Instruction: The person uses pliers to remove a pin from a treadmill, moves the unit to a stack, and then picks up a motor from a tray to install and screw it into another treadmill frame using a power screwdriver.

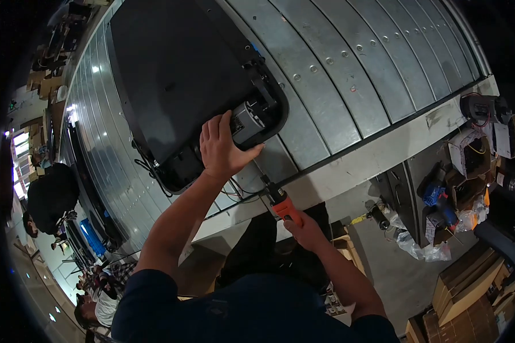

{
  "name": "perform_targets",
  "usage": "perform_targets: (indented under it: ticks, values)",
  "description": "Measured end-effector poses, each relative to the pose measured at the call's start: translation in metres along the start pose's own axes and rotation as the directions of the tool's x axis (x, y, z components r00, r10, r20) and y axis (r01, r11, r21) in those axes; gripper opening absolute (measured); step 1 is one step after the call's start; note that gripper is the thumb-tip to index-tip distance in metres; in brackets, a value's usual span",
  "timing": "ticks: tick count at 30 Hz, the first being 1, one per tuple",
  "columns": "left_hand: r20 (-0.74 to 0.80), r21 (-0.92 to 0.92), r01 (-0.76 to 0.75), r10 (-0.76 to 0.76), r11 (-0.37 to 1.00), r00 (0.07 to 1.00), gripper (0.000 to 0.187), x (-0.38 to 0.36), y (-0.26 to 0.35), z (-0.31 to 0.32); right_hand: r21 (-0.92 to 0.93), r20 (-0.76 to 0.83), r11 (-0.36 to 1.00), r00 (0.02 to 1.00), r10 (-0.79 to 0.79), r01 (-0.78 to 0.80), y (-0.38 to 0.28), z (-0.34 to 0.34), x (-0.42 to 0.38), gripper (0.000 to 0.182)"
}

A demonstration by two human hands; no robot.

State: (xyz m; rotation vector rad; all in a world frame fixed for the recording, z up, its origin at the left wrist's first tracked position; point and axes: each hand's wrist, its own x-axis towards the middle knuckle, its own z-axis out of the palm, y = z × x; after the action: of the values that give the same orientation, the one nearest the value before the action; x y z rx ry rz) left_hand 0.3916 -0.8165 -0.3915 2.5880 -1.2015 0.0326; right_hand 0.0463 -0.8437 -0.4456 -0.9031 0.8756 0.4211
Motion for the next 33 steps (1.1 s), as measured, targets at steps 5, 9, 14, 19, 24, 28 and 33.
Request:
perform_targets:
  ticks: [5, 9, 14, 19, 24, 28, 33]
  values:
    - [0.020, -0.002, 0.001, -0.001, 1.000, 1.000, 0.099, -0.002, 0.003, -0.001, -0.200, -0.074, 0.976, 0.992, -0.099, 0.083, -0.019, 0.004, -0.012, 0.048]
    - [0.035, 0.031, -0.007, 0.006, 0.999, 0.999, 0.100, 0.001, 0.009, -0.006, -0.438, -0.239, 0.894, 0.946, -0.221, 0.098, -0.030, 0.020, -0.025, 0.063]
    - [0.091, -0.177, -0.045, 0.062, 0.983, 0.994, 0.066, 0.020, -0.043, -0.028, -0.489, -0.306, 0.858, 0.891, -0.335, 0.155, 0.004, 0.030, -0.017, 0.070]
    - [-0.086, -0.074, 0.333, -0.339, 0.940, 0.937, 0.043, 0.099, -0.146, -0.049, -0.496, -0.347, 0.864, 0.892, -0.288, 0.086, 0.003, 0.051, -0.035, 0.072]
    - [0.213, -0.017, 0.268, -0.258, 0.963, 0.942, 0.041, 0.116, -0.225, -0.029, -0.591, -0.499, 0.791, 0.842, -0.204, -0.158, -0.031, 0.048, -0.045, 0.071]
    - [0.309, -0.229, 0.373, -0.296, 0.899, 0.904, 0.034, 0.094, -0.193, -0.044, -0.319, -0.366, 0.943, 0.930, -0.033, -0.092, 0.037, 0.069, -0.078, 0.063]
    - [0.715, -0.586, 0.728, -0.194, 0.356, 0.671, 0.025, -0.003, -0.049, -0.078, -0.333, -0.378, 0.941, 0.923, -0.077, -0.058, 0.033, 0.059, -0.117, 0.070]
